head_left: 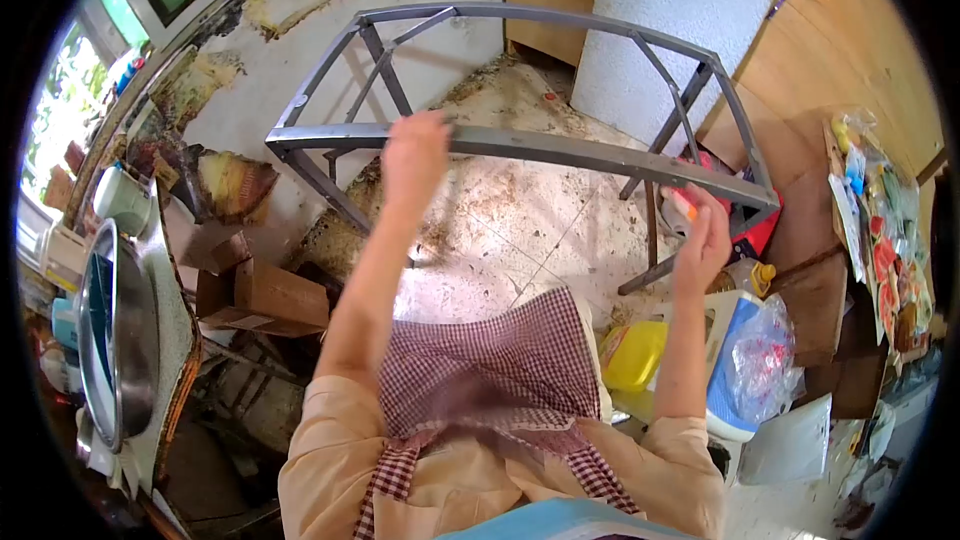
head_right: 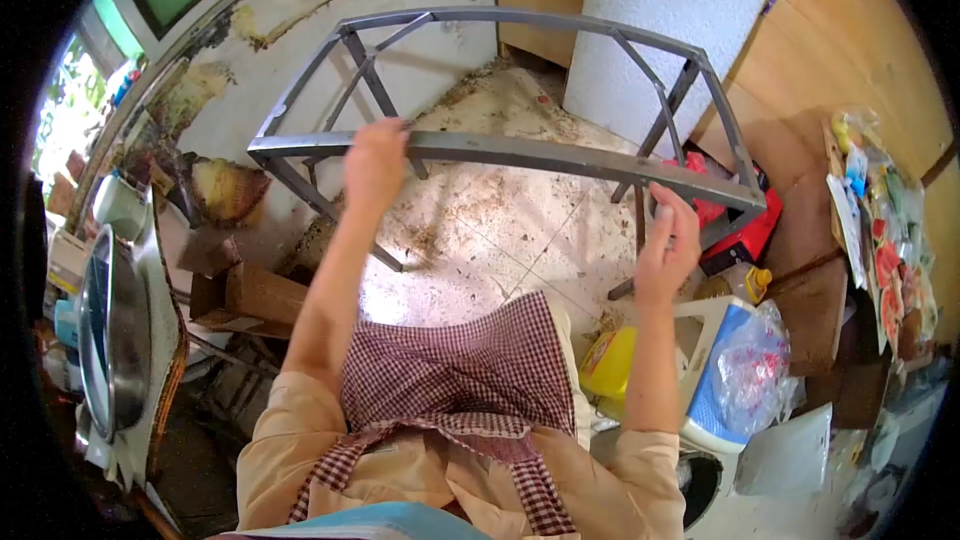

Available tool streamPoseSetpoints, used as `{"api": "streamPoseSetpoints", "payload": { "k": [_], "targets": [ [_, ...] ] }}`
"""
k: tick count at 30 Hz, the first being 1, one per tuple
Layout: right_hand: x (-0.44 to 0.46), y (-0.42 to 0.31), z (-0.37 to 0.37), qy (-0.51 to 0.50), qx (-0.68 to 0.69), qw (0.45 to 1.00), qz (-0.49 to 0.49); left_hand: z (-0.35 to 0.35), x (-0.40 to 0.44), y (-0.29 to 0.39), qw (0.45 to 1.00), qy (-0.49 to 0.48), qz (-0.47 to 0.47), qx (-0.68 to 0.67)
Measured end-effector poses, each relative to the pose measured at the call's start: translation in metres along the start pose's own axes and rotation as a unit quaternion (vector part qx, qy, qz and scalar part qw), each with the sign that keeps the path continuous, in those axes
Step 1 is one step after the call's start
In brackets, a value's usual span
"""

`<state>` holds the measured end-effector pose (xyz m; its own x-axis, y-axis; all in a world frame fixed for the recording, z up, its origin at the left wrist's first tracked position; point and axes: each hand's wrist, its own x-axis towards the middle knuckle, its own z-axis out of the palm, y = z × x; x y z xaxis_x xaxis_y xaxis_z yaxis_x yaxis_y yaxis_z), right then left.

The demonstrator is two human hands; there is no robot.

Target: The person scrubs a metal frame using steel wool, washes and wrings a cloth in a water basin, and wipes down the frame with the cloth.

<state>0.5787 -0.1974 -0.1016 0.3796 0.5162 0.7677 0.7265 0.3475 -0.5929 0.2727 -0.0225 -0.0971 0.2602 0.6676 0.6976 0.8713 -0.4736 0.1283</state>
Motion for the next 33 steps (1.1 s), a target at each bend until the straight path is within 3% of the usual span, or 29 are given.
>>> {"api": "streamPoseSetpoints", "payload": {
  "k": [1,3,4,6,9,12,13,15,17,18,19,20,21,23,26,27,29,31,32,33],
  "targets": [
    [-0.002,-0.007,0.009,-0.01,-0.005,1.0,0.008,0.012,0.003,0.033,0.99,-0.111,-0.013,0.091],
    [-0.003,-0.028,0.033,-0.025,0.039,0.999,0.008,0.041,0.002,0.098,0.985,0.004,0.102,-0.14],
    [-0.002,-0.037,0.045,-0.026,0.048,0.998,-0.005,0.034,0.006,0.141,0.976,-0.11,0.085,-0.169],
    [0.004,-0.046,0.063,-0.025,0.059,0.997,-0.034,0.035,0.005,0.174,0.953,-0.063,0.295,-0.042],
    [0.02,-0.046,0.071,-0.026,0.002,0.999,-0.033,0.007,0.016,0.147,0.914,-0.194,0.186,-0.303],
    [0.03,-0.047,0.1,-0.173,-0.129,0.969,-0.124,-0.009,0.023,0.105,0.934,-0.295,0.124,-0.156],
    [0.024,-0.045,0.112,-0.153,-0.156,0.964,-0.152,-0.013,0.026,0.088,0.937,-0.311,0.11,-0.116],
    [0.016,-0.038,0.141,-0.105,-0.216,0.947,-0.212,-0.002,0.019,0.03,0.954,-0.19,0.167,-0.164],
    [0.013,-0.043,0.161,-0.083,-0.251,0.955,-0.136,-0.015,0.024,-0.012,0.973,-0.209,0.032,-0.092],
    [0.016,-0.062,0.167,-0.177,-0.218,0.955,-0.092,-0.025,0.025,-0.021,0.974,-0.224,-0.015,-0.036],
    [0.018,-0.083,0.175,-0.272,-0.182,0.944,-0.042,0.004,0.015,-0.046,0.991,-0.115,0.057,-0.039],
    [0.005,-0.087,0.208,-0.215,-0.155,0.958,-0.113,-0.001,0.02,-0.039,0.987,-0.148,0.05,-0.029],
    [-0.006,-0.087,0.237,-0.156,-0.127,0.962,-0.184,0.01,0.016,-0.044,0.994,-0.067,0.083,-0.017],
    [-0.006,-0.092,0.243,-0.027,-0.154,0.956,-0.25,0.01,0.015,-0.047,0.994,-0.084,0.071,-0.017],
    [0.003,-0.068,0.19,-0.244,-0.217,0.932,-0.159,0.008,0.017,-0.048,0.994,-0.068,0.079,-0.022],
    [0.011,-0.044,0.163,-0.274,-0.216,0.934,-0.083,0.008,0.017,-0.048,0.994,-0.054,0.086,-0.026],
    [0.017,0.013,0.089,-0.064,-0.282,0.939,-0.187,0.006,0.018,-0.045,0.995,-0.055,0.084,-0.022],
    [0.027,0.053,0.021,-0.025,-0.351,0.931,-0.093,0.011,0.016,-0.044,0.995,-0.026,0.094,-0.027],
    [0.034,0.068,0.006,0.095,-0.305,0.936,-0.147,0.014,0.018,-0.042,0.995,-0.017,0.092,-0.022],
    [0.038,0.069,0.01,0.095,-0.339,0.926,-0.137,0.013,0.017,-0.041,0.996,-0.013,0.09,-0.016]
  ]
}}
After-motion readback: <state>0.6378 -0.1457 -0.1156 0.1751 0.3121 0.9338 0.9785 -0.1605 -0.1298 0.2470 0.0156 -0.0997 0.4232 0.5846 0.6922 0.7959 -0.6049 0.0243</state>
